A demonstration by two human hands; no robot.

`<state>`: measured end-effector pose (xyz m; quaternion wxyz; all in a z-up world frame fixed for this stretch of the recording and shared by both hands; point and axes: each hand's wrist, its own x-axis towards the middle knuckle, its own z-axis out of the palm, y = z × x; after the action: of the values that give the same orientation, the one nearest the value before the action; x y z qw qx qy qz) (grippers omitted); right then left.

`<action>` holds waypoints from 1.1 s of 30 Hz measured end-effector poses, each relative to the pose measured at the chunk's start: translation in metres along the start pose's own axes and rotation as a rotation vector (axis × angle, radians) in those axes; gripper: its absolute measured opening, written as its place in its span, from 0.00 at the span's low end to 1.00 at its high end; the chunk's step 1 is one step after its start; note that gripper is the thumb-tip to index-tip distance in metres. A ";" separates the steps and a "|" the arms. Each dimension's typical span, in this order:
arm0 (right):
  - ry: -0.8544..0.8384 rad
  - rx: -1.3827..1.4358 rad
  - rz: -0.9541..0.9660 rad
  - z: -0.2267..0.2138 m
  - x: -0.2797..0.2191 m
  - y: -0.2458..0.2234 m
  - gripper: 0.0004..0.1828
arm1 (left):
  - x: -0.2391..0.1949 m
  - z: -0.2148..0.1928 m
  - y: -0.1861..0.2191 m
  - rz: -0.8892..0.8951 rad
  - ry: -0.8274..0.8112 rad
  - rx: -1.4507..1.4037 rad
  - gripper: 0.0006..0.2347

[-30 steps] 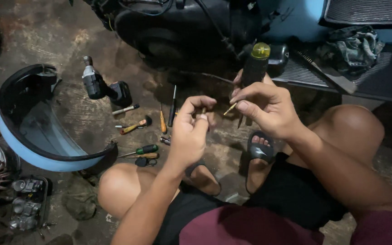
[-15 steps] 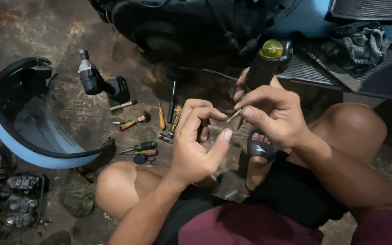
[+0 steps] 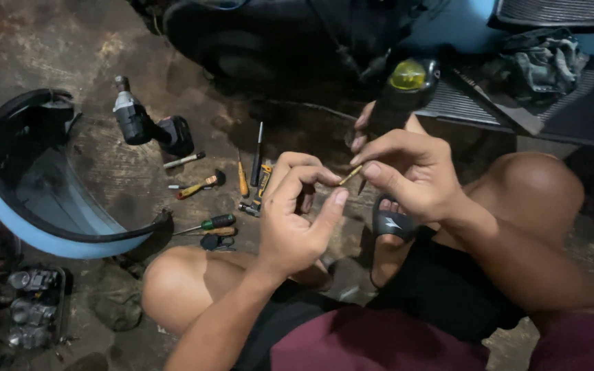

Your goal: Cleaning and inspecting motorcycle carburetor components using a rag

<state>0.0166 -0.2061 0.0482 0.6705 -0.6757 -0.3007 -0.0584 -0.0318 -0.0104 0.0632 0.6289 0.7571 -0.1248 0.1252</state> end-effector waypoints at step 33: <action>0.117 -1.201 0.387 -0.193 -0.064 0.099 0.32 | 0.007 0.049 -0.028 -0.181 -0.179 0.106 0.02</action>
<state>0.0751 -0.4004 -0.0509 0.1884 -0.9719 -0.0506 -0.1313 -0.0144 -0.0536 0.0311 0.5830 0.8057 -0.1050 0.0062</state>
